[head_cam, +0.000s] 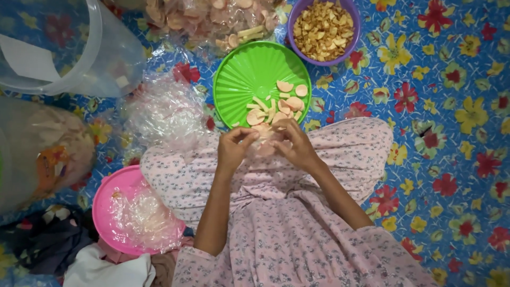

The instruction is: Sorting and packaging thin food slices from a large container into smaller portions on a plate.

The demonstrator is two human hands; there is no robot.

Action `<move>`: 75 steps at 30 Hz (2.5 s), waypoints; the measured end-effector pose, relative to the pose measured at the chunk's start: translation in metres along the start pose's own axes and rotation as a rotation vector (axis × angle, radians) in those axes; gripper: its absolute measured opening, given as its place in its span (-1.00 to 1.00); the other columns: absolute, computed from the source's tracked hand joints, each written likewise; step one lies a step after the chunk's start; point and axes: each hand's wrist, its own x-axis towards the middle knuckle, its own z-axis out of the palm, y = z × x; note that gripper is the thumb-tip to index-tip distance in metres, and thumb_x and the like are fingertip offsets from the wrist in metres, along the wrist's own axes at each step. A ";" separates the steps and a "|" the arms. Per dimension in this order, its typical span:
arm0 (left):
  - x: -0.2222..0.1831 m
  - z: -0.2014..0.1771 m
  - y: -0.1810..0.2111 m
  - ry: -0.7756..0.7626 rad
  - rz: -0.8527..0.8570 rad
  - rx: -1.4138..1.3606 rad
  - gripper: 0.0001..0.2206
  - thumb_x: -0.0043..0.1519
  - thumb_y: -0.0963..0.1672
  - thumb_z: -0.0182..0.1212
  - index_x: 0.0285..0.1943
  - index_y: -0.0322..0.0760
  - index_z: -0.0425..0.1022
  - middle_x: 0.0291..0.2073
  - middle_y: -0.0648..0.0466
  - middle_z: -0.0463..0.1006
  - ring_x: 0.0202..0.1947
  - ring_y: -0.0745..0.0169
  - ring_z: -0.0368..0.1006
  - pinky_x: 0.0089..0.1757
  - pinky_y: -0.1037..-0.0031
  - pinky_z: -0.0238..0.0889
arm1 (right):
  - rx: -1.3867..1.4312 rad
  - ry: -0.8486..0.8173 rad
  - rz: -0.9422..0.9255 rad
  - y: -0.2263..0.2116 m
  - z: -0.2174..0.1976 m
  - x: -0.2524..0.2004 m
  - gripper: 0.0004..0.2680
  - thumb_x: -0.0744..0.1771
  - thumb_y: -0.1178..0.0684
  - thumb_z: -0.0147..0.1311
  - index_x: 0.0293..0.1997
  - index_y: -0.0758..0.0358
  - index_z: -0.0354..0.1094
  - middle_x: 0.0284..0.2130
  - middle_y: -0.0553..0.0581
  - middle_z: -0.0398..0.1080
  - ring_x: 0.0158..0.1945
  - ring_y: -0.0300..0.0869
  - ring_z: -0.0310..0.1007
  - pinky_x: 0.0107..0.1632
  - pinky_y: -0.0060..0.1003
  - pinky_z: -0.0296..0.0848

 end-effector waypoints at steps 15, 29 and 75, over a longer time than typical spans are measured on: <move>-0.007 0.006 -0.012 -0.062 0.128 0.010 -0.87 -0.03 -0.21 0.40 -0.34 -0.32 0.58 -0.52 0.02 0.51 -0.43 0.32 0.48 -0.27 0.51 0.37 | 0.138 0.117 0.149 -0.006 0.003 -0.006 -0.93 0.21 0.15 0.20 -0.36 0.29 0.43 -0.58 0.08 0.29 -0.52 -0.23 0.32 -0.40 -0.36 0.37; -0.015 0.006 -0.017 -0.010 0.290 0.144 -0.90 -0.03 -0.15 0.40 -0.48 -0.25 0.56 -0.70 0.12 0.40 -0.58 0.42 0.34 -0.38 0.59 0.31 | 0.179 0.137 0.132 -0.011 0.000 -0.020 -0.92 0.20 0.15 0.21 -0.48 0.29 0.39 -0.66 0.06 0.29 -0.55 -0.26 0.29 -0.42 -0.39 0.34; 0.028 0.024 -0.077 -0.022 -0.026 0.177 -0.83 0.05 -0.18 0.24 -0.19 -0.08 0.56 -0.39 0.07 0.59 -0.39 0.26 0.53 -0.30 0.52 0.39 | 1.004 0.226 0.705 0.070 0.007 -0.028 -0.84 0.30 0.18 -0.06 -0.04 0.33 0.22 -0.32 0.21 0.41 -0.28 -0.12 0.50 -0.23 -0.29 0.53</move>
